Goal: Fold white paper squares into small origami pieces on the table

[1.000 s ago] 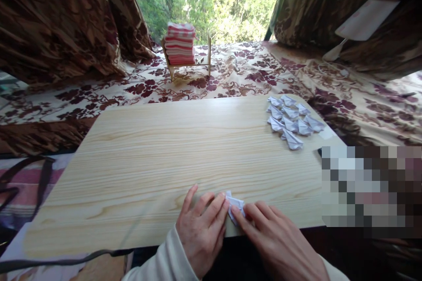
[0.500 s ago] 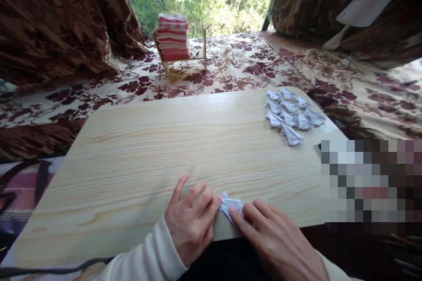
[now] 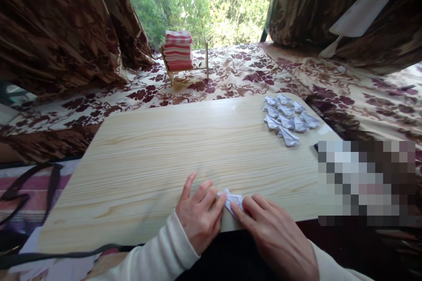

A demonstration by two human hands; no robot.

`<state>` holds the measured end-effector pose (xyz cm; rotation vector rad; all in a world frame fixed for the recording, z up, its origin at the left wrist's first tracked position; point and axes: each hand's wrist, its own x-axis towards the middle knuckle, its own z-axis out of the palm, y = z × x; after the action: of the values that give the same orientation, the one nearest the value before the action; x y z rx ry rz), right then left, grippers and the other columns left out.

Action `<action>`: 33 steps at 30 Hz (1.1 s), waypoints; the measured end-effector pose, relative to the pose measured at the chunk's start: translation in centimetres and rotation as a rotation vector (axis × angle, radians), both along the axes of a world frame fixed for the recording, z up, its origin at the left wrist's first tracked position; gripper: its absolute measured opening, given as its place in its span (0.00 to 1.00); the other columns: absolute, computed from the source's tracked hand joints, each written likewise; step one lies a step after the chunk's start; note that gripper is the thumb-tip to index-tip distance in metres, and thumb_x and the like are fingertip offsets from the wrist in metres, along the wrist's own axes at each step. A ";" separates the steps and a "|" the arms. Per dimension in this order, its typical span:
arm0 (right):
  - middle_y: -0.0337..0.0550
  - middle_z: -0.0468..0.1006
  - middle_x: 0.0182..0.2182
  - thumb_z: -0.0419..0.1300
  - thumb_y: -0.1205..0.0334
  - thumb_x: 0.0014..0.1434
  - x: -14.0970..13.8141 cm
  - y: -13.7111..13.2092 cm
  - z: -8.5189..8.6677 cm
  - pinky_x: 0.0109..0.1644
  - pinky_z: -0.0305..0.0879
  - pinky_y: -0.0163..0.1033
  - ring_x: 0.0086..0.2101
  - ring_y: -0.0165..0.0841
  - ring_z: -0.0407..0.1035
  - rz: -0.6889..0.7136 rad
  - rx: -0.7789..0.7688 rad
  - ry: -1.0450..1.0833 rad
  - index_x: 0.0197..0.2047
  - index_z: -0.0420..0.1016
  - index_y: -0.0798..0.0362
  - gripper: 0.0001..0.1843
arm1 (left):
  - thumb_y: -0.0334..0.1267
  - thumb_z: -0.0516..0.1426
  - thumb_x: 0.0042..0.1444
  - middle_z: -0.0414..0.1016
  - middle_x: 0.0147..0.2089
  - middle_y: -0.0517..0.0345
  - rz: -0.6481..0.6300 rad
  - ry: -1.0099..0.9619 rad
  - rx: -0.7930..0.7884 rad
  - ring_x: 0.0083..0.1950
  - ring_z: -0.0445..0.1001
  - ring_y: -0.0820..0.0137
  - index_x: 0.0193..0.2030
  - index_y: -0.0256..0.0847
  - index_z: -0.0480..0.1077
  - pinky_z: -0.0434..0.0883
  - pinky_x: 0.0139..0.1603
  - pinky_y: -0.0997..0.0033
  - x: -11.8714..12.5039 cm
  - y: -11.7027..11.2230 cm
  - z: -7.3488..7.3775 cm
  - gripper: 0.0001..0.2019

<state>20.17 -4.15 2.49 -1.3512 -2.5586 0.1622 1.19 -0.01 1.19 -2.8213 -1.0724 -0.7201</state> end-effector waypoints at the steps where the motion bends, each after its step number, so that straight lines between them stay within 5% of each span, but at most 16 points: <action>1: 0.42 0.69 0.32 0.59 0.74 0.51 0.1 0.0 0.0 0.33 0.57 0.40 0.32 0.36 0.62 -0.006 -0.012 0.002 0.50 0.66 0.55 0.22 | 0.35 0.52 0.57 0.74 0.38 0.55 -0.003 0.009 0.004 0.52 0.67 0.64 0.45 0.41 0.71 0.45 0.65 0.47 0.2 -0.1 -0.1 0.12; 10: 0.42 0.68 0.34 0.52 0.69 0.60 0.8 1.5 1.6 0.37 0.58 0.39 0.34 0.34 0.63 -0.141 -0.150 0.120 0.37 0.70 0.51 0.07 | 0.33 0.50 0.60 0.74 0.33 0.58 0.009 -0.137 0.108 0.45 0.71 0.68 0.38 0.40 0.72 0.51 0.63 0.50 0.9 -0.2 -0.8 0.09; 15: 0.43 0.69 0.35 0.58 0.64 0.57 -0.5 2.8 1.8 0.39 0.58 0.40 0.38 0.36 0.64 -0.239 -0.206 0.055 0.34 0.71 0.52 0.02 | 0.33 0.51 0.60 0.73 0.31 0.61 0.024 -0.169 0.089 0.43 0.71 0.69 0.37 0.41 0.72 0.51 0.62 0.51 0.7 -0.3 -0.8 0.08; 33: 0.39 0.73 0.28 0.58 0.71 0.54 -1.5 3.2 1.8 0.34 0.56 0.37 0.31 0.34 0.68 -0.239 -0.279 -0.029 0.32 0.70 0.53 0.04 | 0.37 0.51 0.55 0.71 0.34 0.58 0.200 -0.335 -0.185 0.41 0.69 0.65 0.34 0.43 0.71 0.53 0.56 0.53 0.7 -0.3 -0.7 0.08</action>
<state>18.65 -0.97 4.34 -1.7573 -2.4387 0.4733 1.93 -0.34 0.53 -2.7424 -1.5175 -1.1545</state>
